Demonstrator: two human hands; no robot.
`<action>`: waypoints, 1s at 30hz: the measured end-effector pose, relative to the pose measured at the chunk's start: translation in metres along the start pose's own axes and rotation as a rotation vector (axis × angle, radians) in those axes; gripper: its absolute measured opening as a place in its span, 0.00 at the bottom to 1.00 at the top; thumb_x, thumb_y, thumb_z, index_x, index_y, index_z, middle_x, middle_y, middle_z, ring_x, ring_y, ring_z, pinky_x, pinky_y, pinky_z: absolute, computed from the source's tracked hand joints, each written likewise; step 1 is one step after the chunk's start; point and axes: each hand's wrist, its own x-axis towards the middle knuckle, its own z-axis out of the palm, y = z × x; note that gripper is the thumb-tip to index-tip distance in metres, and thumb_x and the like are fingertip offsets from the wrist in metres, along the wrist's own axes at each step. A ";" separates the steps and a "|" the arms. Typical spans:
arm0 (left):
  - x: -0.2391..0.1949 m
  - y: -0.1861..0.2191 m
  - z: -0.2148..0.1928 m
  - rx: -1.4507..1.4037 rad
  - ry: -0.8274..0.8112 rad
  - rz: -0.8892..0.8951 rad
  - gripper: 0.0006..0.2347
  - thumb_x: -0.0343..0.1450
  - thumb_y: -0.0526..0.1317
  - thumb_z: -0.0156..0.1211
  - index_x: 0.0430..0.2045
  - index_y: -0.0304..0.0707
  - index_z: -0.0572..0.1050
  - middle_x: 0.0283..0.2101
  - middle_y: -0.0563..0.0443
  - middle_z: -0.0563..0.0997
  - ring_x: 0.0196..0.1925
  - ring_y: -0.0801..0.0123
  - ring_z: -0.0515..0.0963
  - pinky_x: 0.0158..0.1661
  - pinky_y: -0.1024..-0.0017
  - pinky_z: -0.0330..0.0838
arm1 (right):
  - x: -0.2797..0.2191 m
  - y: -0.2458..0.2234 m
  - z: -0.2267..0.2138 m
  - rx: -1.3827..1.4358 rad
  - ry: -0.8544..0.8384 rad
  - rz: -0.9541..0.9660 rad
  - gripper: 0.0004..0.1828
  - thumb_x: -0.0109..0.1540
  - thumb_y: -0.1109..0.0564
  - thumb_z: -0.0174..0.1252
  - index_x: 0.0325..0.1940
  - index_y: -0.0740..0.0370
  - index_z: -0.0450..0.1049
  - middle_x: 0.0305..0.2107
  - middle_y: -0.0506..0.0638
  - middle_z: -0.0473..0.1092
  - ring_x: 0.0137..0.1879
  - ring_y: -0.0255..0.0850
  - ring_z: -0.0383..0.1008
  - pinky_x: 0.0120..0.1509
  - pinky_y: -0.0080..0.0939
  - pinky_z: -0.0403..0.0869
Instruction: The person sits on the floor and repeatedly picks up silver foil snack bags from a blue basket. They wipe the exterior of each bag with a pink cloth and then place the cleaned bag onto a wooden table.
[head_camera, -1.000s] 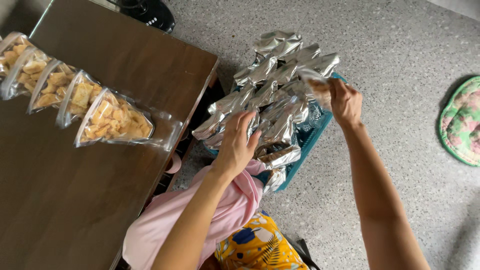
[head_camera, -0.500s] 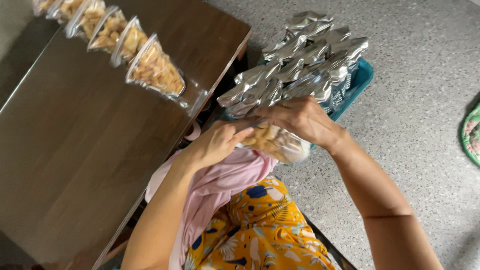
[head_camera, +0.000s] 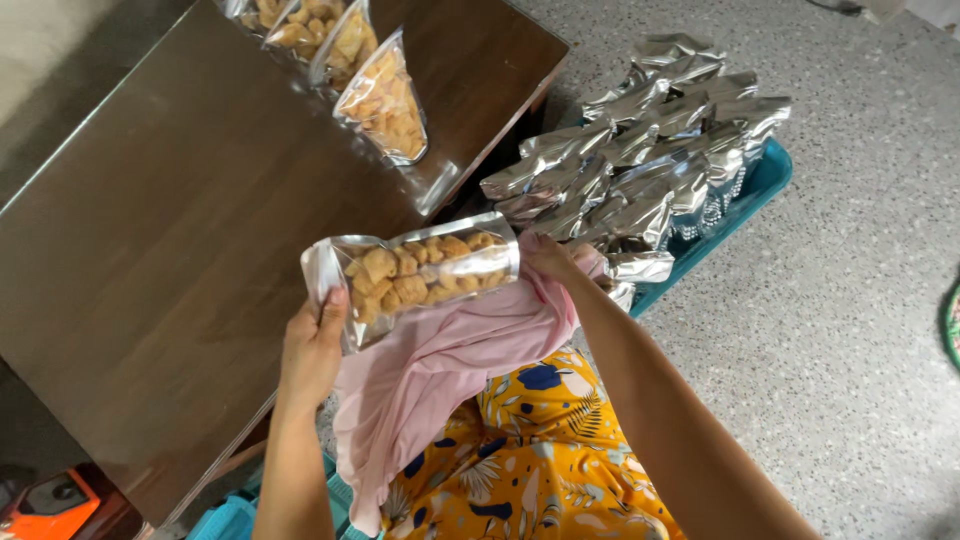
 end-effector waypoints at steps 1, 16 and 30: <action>-0.001 -0.007 0.002 -0.039 0.003 -0.012 0.19 0.77 0.49 0.50 0.52 0.30 0.76 0.44 0.50 0.83 0.46 0.74 0.77 0.48 0.74 0.70 | 0.003 -0.004 -0.004 -0.033 -0.022 0.060 0.35 0.62 0.29 0.58 0.61 0.57 0.75 0.44 0.62 0.79 0.51 0.53 0.80 0.58 0.50 0.76; -0.004 -0.126 0.091 -0.682 -0.071 -0.487 0.19 0.76 0.45 0.56 0.52 0.24 0.72 0.49 0.47 0.81 0.51 0.68 0.79 0.52 0.69 0.73 | -0.225 -0.034 -0.218 1.378 -0.012 0.181 0.32 0.67 0.43 0.50 0.71 0.62 0.62 0.54 0.62 0.71 0.59 0.55 0.75 0.60 0.60 0.78; -0.050 -0.128 0.115 -0.634 -0.191 -0.266 0.10 0.76 0.33 0.54 0.48 0.27 0.73 0.41 0.44 0.78 0.41 0.67 0.76 0.44 0.67 0.75 | -0.243 -0.189 -0.070 -0.259 0.205 -1.042 0.14 0.60 0.45 0.64 0.39 0.58 0.80 0.36 0.49 0.75 0.48 0.47 0.71 0.54 0.53 0.67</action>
